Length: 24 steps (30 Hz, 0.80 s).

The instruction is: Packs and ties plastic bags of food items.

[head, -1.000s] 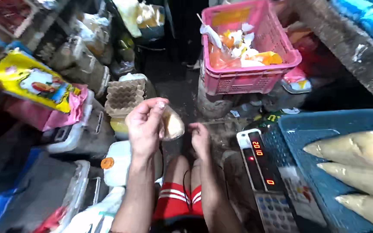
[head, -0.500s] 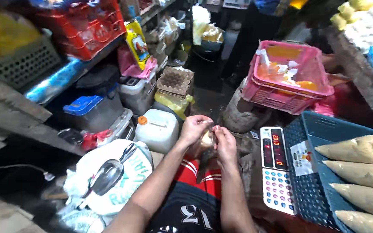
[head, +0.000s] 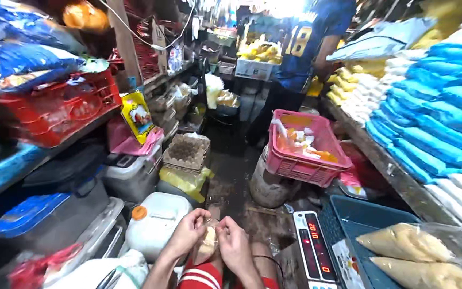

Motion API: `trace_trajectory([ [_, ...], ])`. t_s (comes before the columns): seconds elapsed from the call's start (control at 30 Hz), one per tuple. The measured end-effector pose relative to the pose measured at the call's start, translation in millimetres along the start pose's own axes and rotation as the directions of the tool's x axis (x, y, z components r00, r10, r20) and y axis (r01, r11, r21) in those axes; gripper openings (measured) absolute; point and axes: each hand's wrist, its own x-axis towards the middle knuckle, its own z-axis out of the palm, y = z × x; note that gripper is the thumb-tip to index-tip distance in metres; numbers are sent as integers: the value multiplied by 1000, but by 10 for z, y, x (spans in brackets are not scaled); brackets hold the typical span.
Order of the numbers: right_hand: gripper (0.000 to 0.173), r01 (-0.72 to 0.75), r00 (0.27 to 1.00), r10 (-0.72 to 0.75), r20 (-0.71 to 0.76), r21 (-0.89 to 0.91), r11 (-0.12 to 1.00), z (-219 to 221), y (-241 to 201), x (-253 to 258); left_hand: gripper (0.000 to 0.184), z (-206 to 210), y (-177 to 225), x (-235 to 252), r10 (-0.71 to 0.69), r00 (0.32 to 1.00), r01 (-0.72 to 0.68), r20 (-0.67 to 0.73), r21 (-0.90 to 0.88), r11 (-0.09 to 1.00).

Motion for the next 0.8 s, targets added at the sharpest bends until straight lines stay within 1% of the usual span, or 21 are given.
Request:
trace_trajectory([
  [0.03, 22, -16, 1000, 16, 22, -38, 999, 42, 25, 54, 28, -67, -42, 13, -7, 1000, 11, -25, 146, 989],
  [0.1, 23, -45, 995, 52, 79, -95, 995, 96, 67, 137, 21, -175, -142, 44, -52, 996, 76, -68, 412, 908],
  [0.13, 23, -39, 995, 47, 85, -95, 995, 113, 67, 156, 23, -215, -170, 41, -84, 993, 114, -83, 488, 865],
  [0.17, 22, -17, 997, 23, 74, -84, 996, 116, 47, 155, 27, -244, -166, 16, -107, 990, 139, -92, 521, 842],
  [0.23, 20, 45, 998, -42, 47, -56, 997, 89, -32, 125, 27, -277, -74, -55, -93, 991, 129, -100, 466, 875],
  [0.33, 19, 86, 996, -86, 30, -12, 996, 97, -81, 99, 20, -246, -11, -101, -31, 984, 77, -173, 262, 962],
  [0.4, 19, 92, 995, -93, 46, 23, 995, 88, -54, 94, 17, -212, -35, -96, 5, 973, 31, -231, 149, 988],
  [0.5, 16, 137, 985, -157, 77, 214, 967, 42, -73, 23, 14, -180, 0, -112, 121, 948, -114, -296, 40, 993],
  [0.53, 15, 153, 979, -185, 85, 295, 943, 31, -63, -3, 13, -170, 9, -112, 132, 944, -133, -303, 19, 991],
  [0.57, 19, 178, 970, -224, 91, 360, 916, 22, -33, -10, 13, -166, 10, -93, 130, 943, -133, -308, 9, 991],
  [0.6, 40, 207, 958, -264, 116, 360, 910, 17, 27, 8, 12, -172, 1, -51, 122, 944, -125, -306, 9, 992],
  [0.67, 107, 231, 928, -280, 247, 211, 950, 34, 191, 42, 12, -150, -33, 17, 114, 949, -113, -294, 19, 993],
  [0.7, 128, 221, 914, -259, 312, 150, 964, 79, 265, 44, 12, -116, -46, 36, 112, 953, -111, -283, 21, 994],
  [0.73, 137, 217, 908, -252, 335, 140, 966, 168, 331, 37, 12, -77, -60, 46, 115, 955, -116, -272, 14, 993],
  [0.77, 138, 226, 912, -269, 309, 166, 960, 292, 390, 30, 12, -38, -69, 52, 123, 957, -126, -262, 3, 992],
  [0.8, 131, 241, 925, -288, 249, 202, 949, 422, 435, 32, 12, -7, -67, 55, 131, 958, -137, -254, -9, 990],
])
